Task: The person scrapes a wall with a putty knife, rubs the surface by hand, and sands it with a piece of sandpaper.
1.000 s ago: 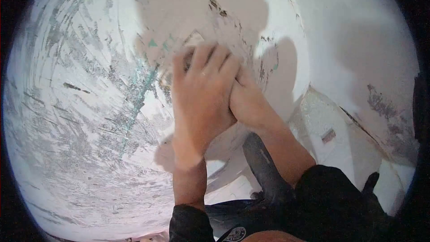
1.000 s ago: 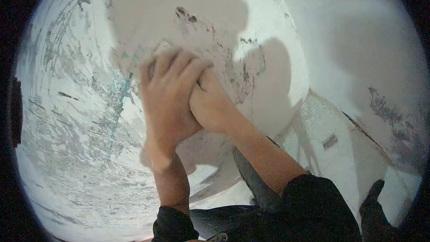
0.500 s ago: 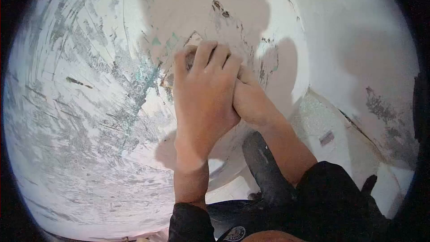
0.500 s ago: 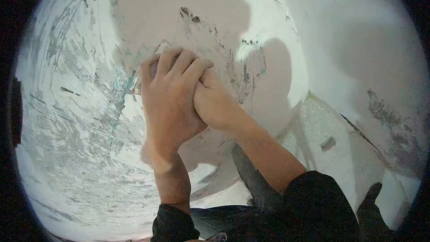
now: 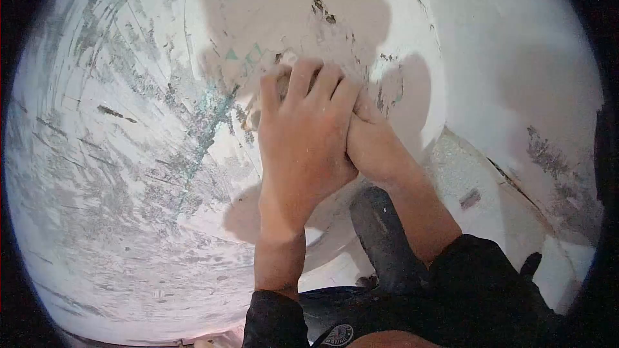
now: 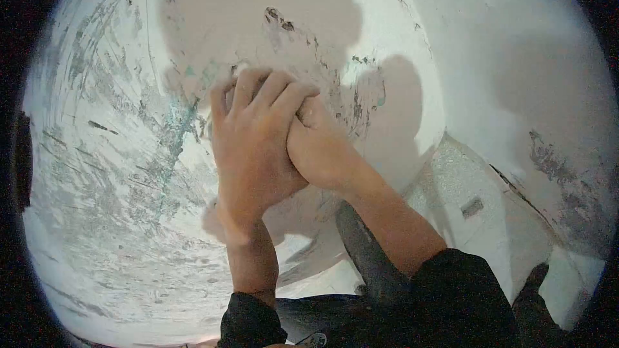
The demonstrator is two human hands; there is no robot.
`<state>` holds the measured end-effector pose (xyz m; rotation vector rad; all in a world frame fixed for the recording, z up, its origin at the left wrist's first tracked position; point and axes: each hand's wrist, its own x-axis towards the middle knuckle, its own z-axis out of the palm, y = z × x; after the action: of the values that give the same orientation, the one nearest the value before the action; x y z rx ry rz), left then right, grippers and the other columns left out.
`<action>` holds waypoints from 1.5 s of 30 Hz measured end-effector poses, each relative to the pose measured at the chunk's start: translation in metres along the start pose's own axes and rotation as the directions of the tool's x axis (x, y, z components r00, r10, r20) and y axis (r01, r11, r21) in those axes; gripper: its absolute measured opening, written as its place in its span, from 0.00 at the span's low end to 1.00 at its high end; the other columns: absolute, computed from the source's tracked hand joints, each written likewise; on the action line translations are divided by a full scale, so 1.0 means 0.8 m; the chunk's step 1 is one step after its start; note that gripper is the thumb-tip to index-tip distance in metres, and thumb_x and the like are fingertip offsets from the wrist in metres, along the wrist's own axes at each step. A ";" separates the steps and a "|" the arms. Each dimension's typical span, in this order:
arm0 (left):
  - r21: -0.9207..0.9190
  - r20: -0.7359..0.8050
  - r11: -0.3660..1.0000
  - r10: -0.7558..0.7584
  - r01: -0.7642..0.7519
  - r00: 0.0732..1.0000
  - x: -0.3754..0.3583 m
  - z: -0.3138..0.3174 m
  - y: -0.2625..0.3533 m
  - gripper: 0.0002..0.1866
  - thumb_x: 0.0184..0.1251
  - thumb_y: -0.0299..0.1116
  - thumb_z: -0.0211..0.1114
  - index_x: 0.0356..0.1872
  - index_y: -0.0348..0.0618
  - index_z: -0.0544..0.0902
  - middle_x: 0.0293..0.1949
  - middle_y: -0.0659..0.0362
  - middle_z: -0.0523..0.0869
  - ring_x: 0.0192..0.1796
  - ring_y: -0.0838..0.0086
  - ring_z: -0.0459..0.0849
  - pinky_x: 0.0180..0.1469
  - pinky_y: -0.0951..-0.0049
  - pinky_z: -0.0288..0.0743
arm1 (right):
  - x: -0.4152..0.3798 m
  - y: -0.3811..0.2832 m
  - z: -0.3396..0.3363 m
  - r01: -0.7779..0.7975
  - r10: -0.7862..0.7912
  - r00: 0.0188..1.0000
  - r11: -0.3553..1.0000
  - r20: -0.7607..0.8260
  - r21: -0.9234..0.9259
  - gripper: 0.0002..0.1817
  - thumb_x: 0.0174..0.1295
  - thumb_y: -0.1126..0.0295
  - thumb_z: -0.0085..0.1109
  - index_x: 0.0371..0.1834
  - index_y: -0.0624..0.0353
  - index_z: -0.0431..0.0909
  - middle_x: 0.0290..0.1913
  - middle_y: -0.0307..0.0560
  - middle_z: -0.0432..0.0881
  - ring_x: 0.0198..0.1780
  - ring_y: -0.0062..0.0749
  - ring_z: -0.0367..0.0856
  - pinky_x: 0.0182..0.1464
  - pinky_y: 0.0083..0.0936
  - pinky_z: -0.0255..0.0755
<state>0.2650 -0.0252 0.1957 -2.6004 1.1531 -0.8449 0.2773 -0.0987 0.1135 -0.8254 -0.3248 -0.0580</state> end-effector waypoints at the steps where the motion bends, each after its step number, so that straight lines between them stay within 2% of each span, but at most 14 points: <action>1: 0.004 -0.007 1.000 0.001 -0.001 1.000 0.002 0.001 -0.006 0.21 0.36 0.34 0.69 0.39 0.48 0.82 0.42 0.62 0.80 0.54 0.66 0.75 0.61 0.57 0.60 | -0.002 -0.001 0.002 0.001 -0.006 0.998 0.996 -0.055 -0.088 0.21 0.72 0.67 0.45 0.62 0.72 0.67 0.57 0.61 0.77 0.59 0.41 0.76 0.60 0.34 0.72; 3: -0.011 -0.047 0.999 0.029 -0.030 0.998 0.004 0.008 -0.017 0.22 0.36 0.34 0.70 0.39 0.48 0.82 0.42 0.61 0.80 0.54 0.66 0.76 0.61 0.57 0.60 | 0.000 -0.006 0.002 0.001 -0.020 0.995 0.983 -0.102 -0.186 0.21 0.72 0.67 0.45 0.61 0.73 0.68 0.55 0.62 0.78 0.59 0.41 0.76 0.59 0.34 0.72; 6: -0.035 -0.042 0.999 0.019 -0.020 0.999 0.004 0.002 -0.006 0.22 0.34 0.34 0.70 0.39 0.48 0.82 0.42 0.61 0.81 0.54 0.66 0.76 0.61 0.56 0.60 | 0.002 -0.010 0.004 -0.011 0.008 0.999 0.997 -0.041 -0.072 0.20 0.74 0.69 0.45 0.65 0.66 0.66 0.60 0.53 0.74 0.60 0.34 0.74 0.62 0.28 0.71; 8: 0.003 -0.058 0.999 0.036 -0.036 0.998 0.010 0.006 -0.023 0.26 0.31 0.37 0.72 0.41 0.50 0.83 0.41 0.63 0.81 0.53 0.65 0.76 0.60 0.57 0.59 | 0.009 -0.009 0.007 0.082 -0.093 0.994 0.978 -0.050 -0.192 0.20 0.71 0.68 0.45 0.59 0.74 0.69 0.53 0.63 0.79 0.58 0.44 0.77 0.58 0.34 0.72; 13: 0.080 0.009 0.996 0.032 -0.033 0.999 0.009 -0.010 -0.014 0.29 0.28 0.40 0.74 0.43 0.51 0.84 0.41 0.63 0.82 0.53 0.63 0.76 0.59 0.57 0.59 | 0.002 -0.003 0.007 0.161 -0.166 0.985 0.981 -0.040 -0.106 0.20 0.70 0.69 0.45 0.58 0.75 0.69 0.54 0.64 0.79 0.57 0.43 0.78 0.57 0.35 0.72; 15: -0.021 0.012 1.000 0.009 -0.009 1.000 0.001 -0.001 -0.017 0.29 0.28 0.40 0.73 0.43 0.52 0.84 0.42 0.63 0.82 0.54 0.63 0.76 0.59 0.56 0.59 | 0.007 -0.007 0.008 0.218 -0.219 0.976 0.972 0.000 -0.092 0.20 0.69 0.69 0.46 0.57 0.76 0.69 0.53 0.64 0.79 0.57 0.43 0.78 0.57 0.35 0.72; 17: -0.008 -0.033 1.000 0.022 -0.022 0.999 0.010 -0.003 -0.023 0.29 0.28 0.39 0.73 0.43 0.52 0.84 0.41 0.63 0.82 0.54 0.63 0.76 0.59 0.57 0.59 | 0.021 -0.005 0.009 0.077 -0.081 0.996 0.988 -0.024 -0.136 0.20 0.70 0.68 0.46 0.57 0.76 0.69 0.54 0.64 0.79 0.57 0.44 0.78 0.57 0.36 0.72; 21: -0.026 -0.050 1.000 -0.006 0.004 0.999 0.000 -0.011 -0.017 0.27 0.29 0.39 0.73 0.41 0.51 0.84 0.40 0.63 0.82 0.54 0.62 0.76 0.59 0.57 0.59 | 0.003 -0.017 0.017 0.085 -0.090 0.995 0.989 -0.035 -0.118 0.20 0.70 0.67 0.46 0.56 0.76 0.70 0.53 0.65 0.79 0.57 0.46 0.78 0.57 0.36 0.72; 23: -0.030 -0.045 0.999 -0.021 0.020 0.999 -0.002 -0.008 -0.018 0.26 0.29 0.39 0.73 0.40 0.51 0.84 0.40 0.63 0.82 0.54 0.62 0.75 0.58 0.57 0.59 | 0.012 -0.011 0.021 0.081 -0.112 0.990 0.952 -0.090 -0.296 0.20 0.71 0.66 0.46 0.54 0.75 0.71 0.52 0.65 0.79 0.57 0.46 0.79 0.57 0.36 0.72; 26: 0.018 0.000 1.000 0.018 -0.018 1.000 0.002 -0.012 -0.017 0.23 0.32 0.35 0.71 0.38 0.49 0.83 0.41 0.62 0.81 0.54 0.64 0.75 0.60 0.55 0.59 | 0.000 -0.004 0.014 0.134 -0.144 0.988 0.975 -0.047 -0.179 0.19 0.71 0.67 0.47 0.54 0.75 0.71 0.51 0.66 0.80 0.56 0.45 0.79 0.57 0.35 0.73; 30: -0.044 -0.006 0.999 0.010 -0.010 1.000 0.002 -0.011 -0.021 0.23 0.31 0.36 0.71 0.37 0.50 0.82 0.42 0.62 0.81 0.54 0.64 0.75 0.59 0.55 0.59 | 0.006 -0.001 0.011 0.075 -0.081 0.997 0.965 -0.012 -0.253 0.20 0.71 0.66 0.46 0.55 0.76 0.71 0.51 0.66 0.79 0.56 0.45 0.79 0.57 0.35 0.73; 38: -0.014 0.008 0.999 0.033 -0.033 0.999 -0.009 0.000 -0.022 0.26 0.27 0.39 0.73 0.39 0.53 0.84 0.40 0.65 0.82 0.52 0.63 0.75 0.59 0.56 0.57 | 0.002 0.009 0.012 0.073 -0.073 0.997 0.993 0.012 -0.095 0.19 0.74 0.67 0.44 0.57 0.73 0.71 0.52 0.59 0.80 0.56 0.38 0.78 0.56 0.30 0.74; 42: -0.053 -0.046 0.997 0.051 -0.054 0.998 0.000 -0.004 -0.031 0.26 0.27 0.39 0.73 0.40 0.53 0.84 0.40 0.64 0.82 0.51 0.63 0.75 0.59 0.57 0.58 | -0.004 -0.011 0.025 0.121 -0.129 0.991 0.982 -0.045 -0.142 0.20 0.74 0.66 0.45 0.58 0.74 0.69 0.53 0.59 0.79 0.57 0.38 0.78 0.56 0.30 0.74; 45: -0.034 -0.008 0.997 0.073 -0.073 0.997 -0.001 -0.008 -0.026 0.27 0.27 0.39 0.73 0.40 0.53 0.84 0.40 0.64 0.82 0.52 0.62 0.75 0.59 0.57 0.58 | 0.001 -0.010 0.024 0.007 -0.014 0.997 0.997 -0.080 -0.082 0.20 0.74 0.66 0.45 0.60 0.73 0.67 0.55 0.59 0.77 0.58 0.37 0.77 0.57 0.30 0.74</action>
<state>0.2738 -0.0097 0.2085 -2.5670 1.2666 -0.8267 0.2713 -0.0902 0.1319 -0.9002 -0.2517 -0.1148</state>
